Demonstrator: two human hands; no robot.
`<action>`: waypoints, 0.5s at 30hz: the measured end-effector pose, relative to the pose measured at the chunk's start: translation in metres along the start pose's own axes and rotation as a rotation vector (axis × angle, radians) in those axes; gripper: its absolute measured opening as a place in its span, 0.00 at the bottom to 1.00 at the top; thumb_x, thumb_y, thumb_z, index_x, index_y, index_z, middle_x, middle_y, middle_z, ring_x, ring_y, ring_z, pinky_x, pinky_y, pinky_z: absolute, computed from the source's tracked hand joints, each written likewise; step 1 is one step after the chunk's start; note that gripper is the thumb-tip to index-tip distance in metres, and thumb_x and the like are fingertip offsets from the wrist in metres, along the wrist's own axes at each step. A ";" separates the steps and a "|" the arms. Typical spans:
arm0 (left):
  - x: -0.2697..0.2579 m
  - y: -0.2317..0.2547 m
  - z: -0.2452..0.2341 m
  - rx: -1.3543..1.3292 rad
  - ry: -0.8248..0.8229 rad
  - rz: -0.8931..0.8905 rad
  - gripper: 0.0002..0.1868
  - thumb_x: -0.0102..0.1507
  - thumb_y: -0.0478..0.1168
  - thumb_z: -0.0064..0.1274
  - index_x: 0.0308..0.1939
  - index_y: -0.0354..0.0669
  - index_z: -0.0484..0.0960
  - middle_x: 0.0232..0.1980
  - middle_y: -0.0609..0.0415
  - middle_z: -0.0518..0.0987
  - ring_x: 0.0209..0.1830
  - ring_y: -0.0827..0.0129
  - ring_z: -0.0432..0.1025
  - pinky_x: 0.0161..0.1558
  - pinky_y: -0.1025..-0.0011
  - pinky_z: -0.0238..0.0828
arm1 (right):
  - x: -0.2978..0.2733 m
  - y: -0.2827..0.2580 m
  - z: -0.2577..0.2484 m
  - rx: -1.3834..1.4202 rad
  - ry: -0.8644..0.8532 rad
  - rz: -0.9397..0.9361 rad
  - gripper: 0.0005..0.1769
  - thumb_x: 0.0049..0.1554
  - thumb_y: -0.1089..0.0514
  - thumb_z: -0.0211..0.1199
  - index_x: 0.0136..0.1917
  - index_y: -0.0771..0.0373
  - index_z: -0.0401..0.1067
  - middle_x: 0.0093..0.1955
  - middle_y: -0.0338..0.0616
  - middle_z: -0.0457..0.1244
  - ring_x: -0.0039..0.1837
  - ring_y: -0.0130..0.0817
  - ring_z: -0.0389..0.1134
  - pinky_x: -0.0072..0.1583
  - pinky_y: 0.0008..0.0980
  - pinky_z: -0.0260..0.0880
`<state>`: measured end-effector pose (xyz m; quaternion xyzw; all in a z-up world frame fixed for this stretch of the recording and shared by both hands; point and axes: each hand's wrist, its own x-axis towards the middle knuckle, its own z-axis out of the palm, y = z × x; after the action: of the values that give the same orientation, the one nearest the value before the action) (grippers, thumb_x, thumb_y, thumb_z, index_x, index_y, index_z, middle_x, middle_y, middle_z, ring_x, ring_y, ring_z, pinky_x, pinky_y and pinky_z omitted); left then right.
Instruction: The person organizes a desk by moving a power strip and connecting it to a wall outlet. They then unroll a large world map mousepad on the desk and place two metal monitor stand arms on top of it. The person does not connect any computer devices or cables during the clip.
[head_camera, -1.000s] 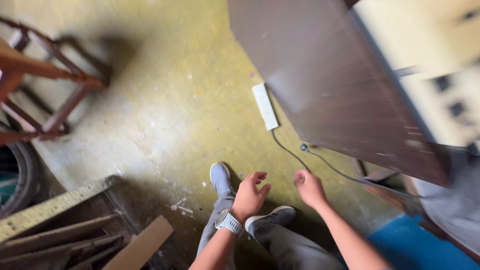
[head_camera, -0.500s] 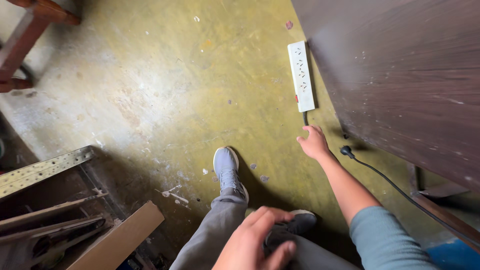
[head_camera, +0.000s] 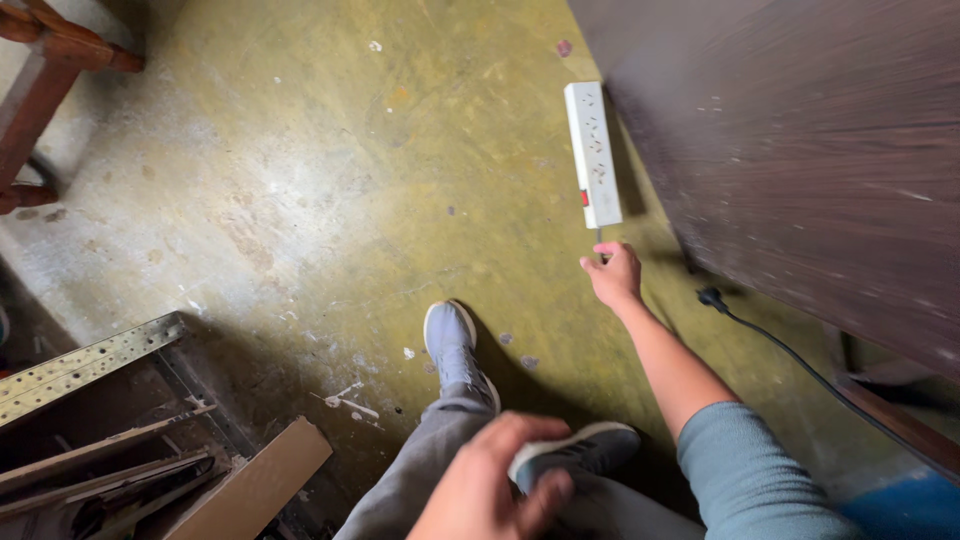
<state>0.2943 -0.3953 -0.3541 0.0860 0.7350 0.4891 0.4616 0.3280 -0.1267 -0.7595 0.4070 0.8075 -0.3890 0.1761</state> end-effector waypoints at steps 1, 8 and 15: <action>0.002 0.002 0.002 -0.010 0.034 -0.065 0.23 0.59 0.41 0.62 0.57 0.39 0.80 0.53 0.45 0.83 0.58 0.58 0.77 0.60 0.63 0.71 | -0.010 -0.009 -0.010 0.100 0.041 0.039 0.23 0.54 0.50 0.73 0.56 0.66 0.71 0.52 0.44 0.69 0.53 0.36 0.71 0.57 0.33 0.71; 0.044 -0.023 0.040 -0.568 0.141 -0.378 0.30 0.63 0.45 0.55 0.68 0.37 0.71 0.59 0.42 0.80 0.54 0.58 0.75 0.54 0.62 0.73 | -0.127 -0.076 -0.121 0.446 0.057 -0.043 0.08 0.63 0.59 0.61 0.53 0.63 0.67 0.40 0.33 0.60 0.42 0.23 0.57 0.44 0.26 0.59; 0.060 -0.039 0.079 -1.356 0.191 -0.566 0.33 0.66 0.60 0.53 0.69 0.49 0.64 0.64 0.50 0.67 0.60 0.58 0.67 0.61 0.49 0.66 | -0.322 -0.112 -0.223 0.608 -0.164 -0.147 0.04 0.64 0.61 0.59 0.50 0.64 0.67 0.39 0.30 0.58 0.41 0.19 0.55 0.44 0.23 0.56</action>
<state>0.3333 -0.3301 -0.4285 -0.4536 0.3026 0.7035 0.4558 0.4420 -0.1632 -0.3701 0.3491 0.6646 -0.6555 0.0824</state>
